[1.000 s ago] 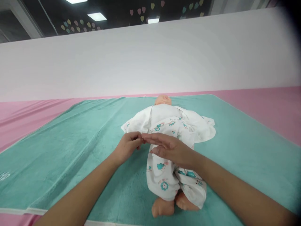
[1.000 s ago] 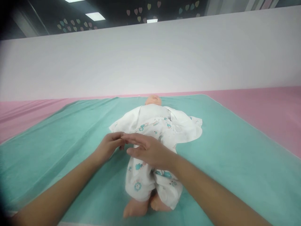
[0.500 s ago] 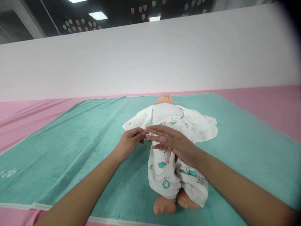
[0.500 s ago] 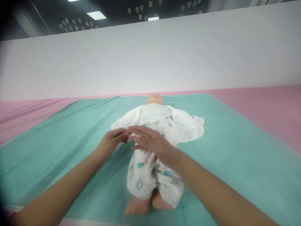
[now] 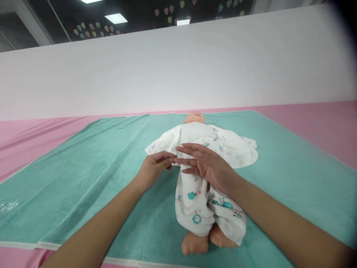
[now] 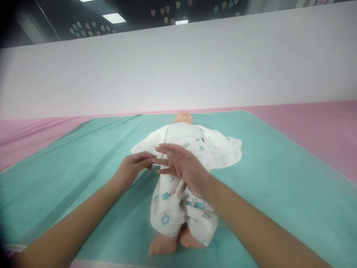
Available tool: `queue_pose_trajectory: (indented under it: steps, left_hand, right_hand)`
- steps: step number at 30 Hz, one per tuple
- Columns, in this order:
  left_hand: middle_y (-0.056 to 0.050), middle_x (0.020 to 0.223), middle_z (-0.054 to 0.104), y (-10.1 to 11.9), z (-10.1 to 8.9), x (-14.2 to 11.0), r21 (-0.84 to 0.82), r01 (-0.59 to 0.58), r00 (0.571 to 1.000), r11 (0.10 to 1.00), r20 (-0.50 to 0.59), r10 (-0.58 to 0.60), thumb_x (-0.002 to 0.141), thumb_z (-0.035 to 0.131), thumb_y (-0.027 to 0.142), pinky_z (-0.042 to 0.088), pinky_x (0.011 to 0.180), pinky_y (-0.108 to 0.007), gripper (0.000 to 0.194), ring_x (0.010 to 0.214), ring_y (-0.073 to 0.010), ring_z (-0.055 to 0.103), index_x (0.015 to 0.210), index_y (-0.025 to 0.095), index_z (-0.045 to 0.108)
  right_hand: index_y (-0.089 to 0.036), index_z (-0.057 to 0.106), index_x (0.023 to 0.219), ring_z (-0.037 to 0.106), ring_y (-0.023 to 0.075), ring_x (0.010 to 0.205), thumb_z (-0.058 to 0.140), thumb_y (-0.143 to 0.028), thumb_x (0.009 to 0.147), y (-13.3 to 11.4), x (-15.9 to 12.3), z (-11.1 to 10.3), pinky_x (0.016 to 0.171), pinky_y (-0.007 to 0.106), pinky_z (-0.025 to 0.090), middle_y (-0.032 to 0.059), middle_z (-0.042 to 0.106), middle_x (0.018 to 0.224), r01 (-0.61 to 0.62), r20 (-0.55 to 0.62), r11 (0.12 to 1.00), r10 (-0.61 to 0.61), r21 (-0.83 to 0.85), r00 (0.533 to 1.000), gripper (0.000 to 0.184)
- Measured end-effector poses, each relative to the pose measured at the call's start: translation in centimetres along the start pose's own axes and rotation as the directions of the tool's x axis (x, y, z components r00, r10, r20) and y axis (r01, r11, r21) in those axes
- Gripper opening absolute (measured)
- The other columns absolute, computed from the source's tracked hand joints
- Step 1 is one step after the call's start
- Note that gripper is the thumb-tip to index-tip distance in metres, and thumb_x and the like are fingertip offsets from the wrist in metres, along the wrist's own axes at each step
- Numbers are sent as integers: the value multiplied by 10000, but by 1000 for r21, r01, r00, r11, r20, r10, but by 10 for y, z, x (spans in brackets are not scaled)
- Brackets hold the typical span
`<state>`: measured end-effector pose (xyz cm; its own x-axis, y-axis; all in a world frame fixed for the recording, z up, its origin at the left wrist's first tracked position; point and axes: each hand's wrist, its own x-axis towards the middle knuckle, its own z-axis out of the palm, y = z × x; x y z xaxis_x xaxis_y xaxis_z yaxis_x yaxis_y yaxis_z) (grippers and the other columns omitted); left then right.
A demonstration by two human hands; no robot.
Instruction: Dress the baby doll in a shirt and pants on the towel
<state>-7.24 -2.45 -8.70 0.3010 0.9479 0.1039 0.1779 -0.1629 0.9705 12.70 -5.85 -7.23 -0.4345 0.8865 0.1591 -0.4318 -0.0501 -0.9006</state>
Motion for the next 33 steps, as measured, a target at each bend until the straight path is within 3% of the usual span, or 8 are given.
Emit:
queue_pose_trajectory:
  steps: [20, 28, 33]
  left_hand:
    - [-21, 723, 616, -4, -2, -1, -119, -24, 990, 993, 139, 40, 827, 596, 306, 437, 703, -256, 181, 699, -118, 535, 810, 150, 687]
    - [-30, 718, 593, -7, -4, -1, -218, 0, 975, 976, 215, 48, 834, 587, 267, 425, 703, -263, 169, 696, -121, 533, 795, 130, 677]
    - [-48, 769, 597, -5, -2, -3, -327, 74, 964, 942, 264, 16, 867, 528, 298, 443, 694, -299, 218, 698, -143, 560, 792, 131, 647]
  right_hand:
    - [-239, 557, 1136, 604, 223, 1052, 500, -330, 894, 2, 1, -3, 861, 355, 506, 69, 511, 1321, 1, 11, 1000, -1, 17, 1000, 265]
    - [-223, 549, 1147, 623, 237, 1024, 466, -337, 909, 2, 2, -4, 760, 306, 540, 95, 517, 1313, -25, 33, 1000, 25, 14, 999, 276]
    - [-221, 544, 1149, 659, 219, 940, 465, -352, 906, 2, 2, -5, 731, 304, 544, 109, 543, 1283, -33, 23, 999, 32, 15, 999, 288]
